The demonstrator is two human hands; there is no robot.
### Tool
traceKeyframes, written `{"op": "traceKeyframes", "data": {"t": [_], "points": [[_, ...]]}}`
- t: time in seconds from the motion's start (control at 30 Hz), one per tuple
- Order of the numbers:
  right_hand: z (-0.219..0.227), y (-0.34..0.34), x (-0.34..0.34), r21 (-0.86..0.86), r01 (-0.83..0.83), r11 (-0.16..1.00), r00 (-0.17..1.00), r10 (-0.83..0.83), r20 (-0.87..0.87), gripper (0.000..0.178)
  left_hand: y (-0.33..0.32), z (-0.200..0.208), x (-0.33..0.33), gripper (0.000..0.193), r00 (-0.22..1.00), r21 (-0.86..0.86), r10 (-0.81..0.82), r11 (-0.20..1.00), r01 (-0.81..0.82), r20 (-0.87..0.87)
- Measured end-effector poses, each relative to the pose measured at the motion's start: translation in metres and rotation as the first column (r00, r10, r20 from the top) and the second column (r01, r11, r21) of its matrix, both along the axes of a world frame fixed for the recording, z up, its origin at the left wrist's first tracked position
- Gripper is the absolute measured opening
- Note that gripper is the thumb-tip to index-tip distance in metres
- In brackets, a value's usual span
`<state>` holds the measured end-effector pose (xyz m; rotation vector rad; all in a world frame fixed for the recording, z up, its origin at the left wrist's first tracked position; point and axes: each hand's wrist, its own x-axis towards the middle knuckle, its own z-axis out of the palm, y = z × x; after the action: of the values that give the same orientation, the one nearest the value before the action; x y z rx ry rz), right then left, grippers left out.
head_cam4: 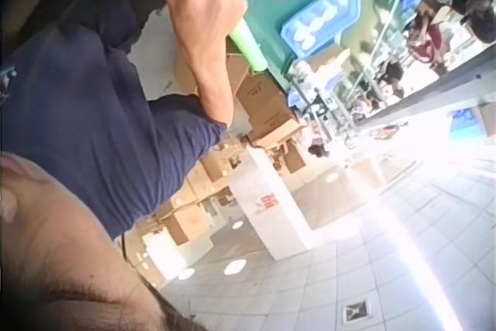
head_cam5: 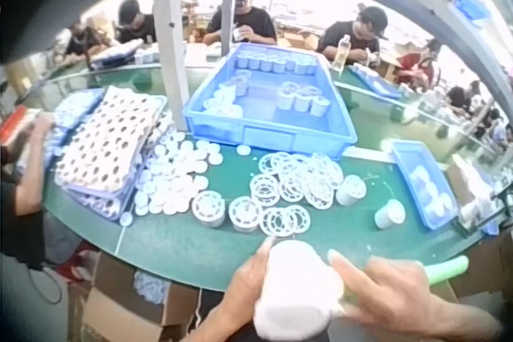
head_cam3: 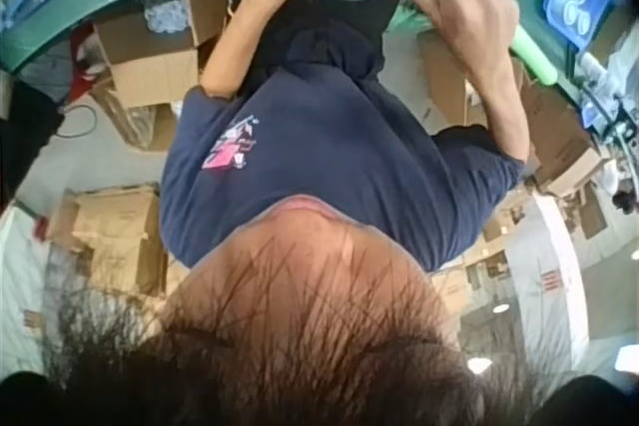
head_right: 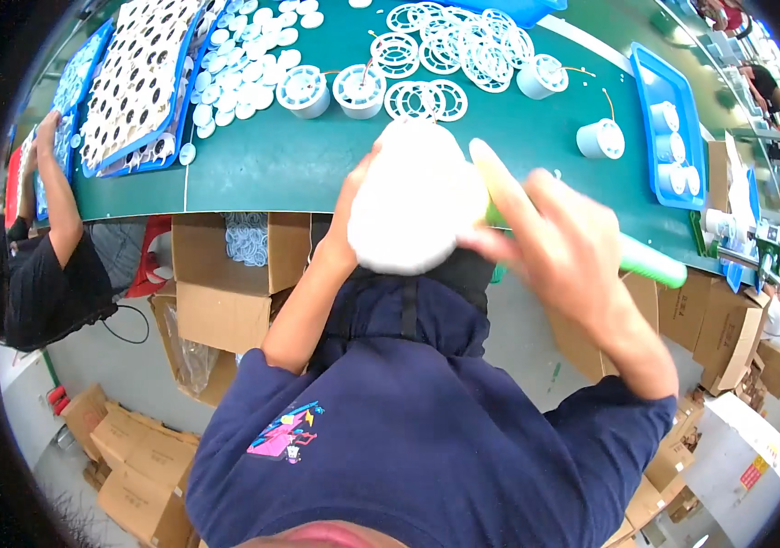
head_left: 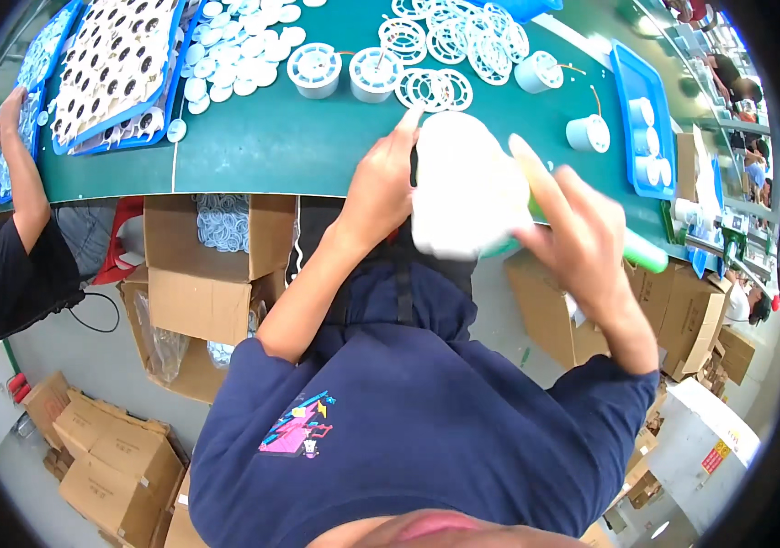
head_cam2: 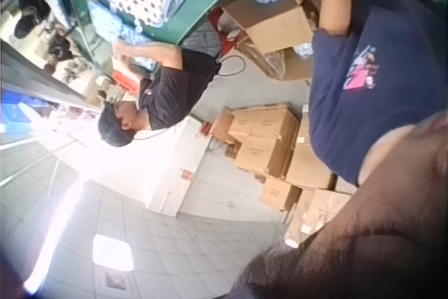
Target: Assembling small circular electronic components using a white rubber mallet.
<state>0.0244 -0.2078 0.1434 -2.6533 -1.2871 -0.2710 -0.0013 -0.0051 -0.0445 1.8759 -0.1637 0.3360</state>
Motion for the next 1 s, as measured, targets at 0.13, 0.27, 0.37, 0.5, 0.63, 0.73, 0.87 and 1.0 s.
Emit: {"op": "traceKeyframes", "data": {"t": [0.13, 0.27, 0.37, 0.5, 0.63, 0.73, 0.87, 1.0], "points": [[-0.042, -0.031, -0.018, -0.033, -0.033, 0.999, 0.998, 0.031, -0.054, 0.064, 0.0, 0.017, -0.001, 0.087, 0.998, 0.11, 0.004, 0.994, -0.011, 0.064], [-0.052, -0.039, -0.031, 0.297, -0.004, 0.955, 1.0, -0.004, 0.025, 0.064, 0.002, 0.028, 0.0, 0.091, 1.0, 0.111, -0.006, 0.994, 0.004, 0.016], [-0.085, -0.063, -0.032, 0.246, 0.136, 0.96, 0.982, -0.099, -0.159, 0.065, 0.005, 0.026, 0.001, 0.091, 0.999, 0.089, -0.038, 0.995, 0.041, -0.029], [-0.113, -0.076, -0.042, 0.511, 0.29, 0.809, 0.944, -0.154, -0.292, 0.038, 0.013, 0.035, 0.001, 0.081, 0.995, 0.107, -0.064, 0.992, 0.071, -0.071], [-0.12, -0.082, -0.041, 0.315, 0.463, 0.829, 0.828, -0.278, -0.486, 0.024, 0.013, 0.037, 0.006, 0.067, 0.989, 0.144, -0.134, 0.979, 0.142, -0.063], [-0.101, -0.087, -0.024, 0.357, 0.586, 0.727, 0.78, -0.389, -0.489, 0.032, 0.012, 0.041, 0.007, 0.064, 0.987, 0.121, -0.134, 0.982, 0.145, -0.093], [-0.11, -0.102, -0.03, 0.523, 0.636, 0.568, 0.771, -0.502, -0.392, 0.041, 0.002, 0.058, 0.0, 0.061, 0.993, 0.174, -0.09, 0.979, 0.102, -0.075], [-0.141, -0.115, -0.055, 0.489, 0.872, 0.026, 0.469, -0.334, -0.818, 0.035, -0.031, 0.048, 0.014, 0.058, 0.986, 0.079, -0.149, 0.985, 0.154, -0.073]]}}
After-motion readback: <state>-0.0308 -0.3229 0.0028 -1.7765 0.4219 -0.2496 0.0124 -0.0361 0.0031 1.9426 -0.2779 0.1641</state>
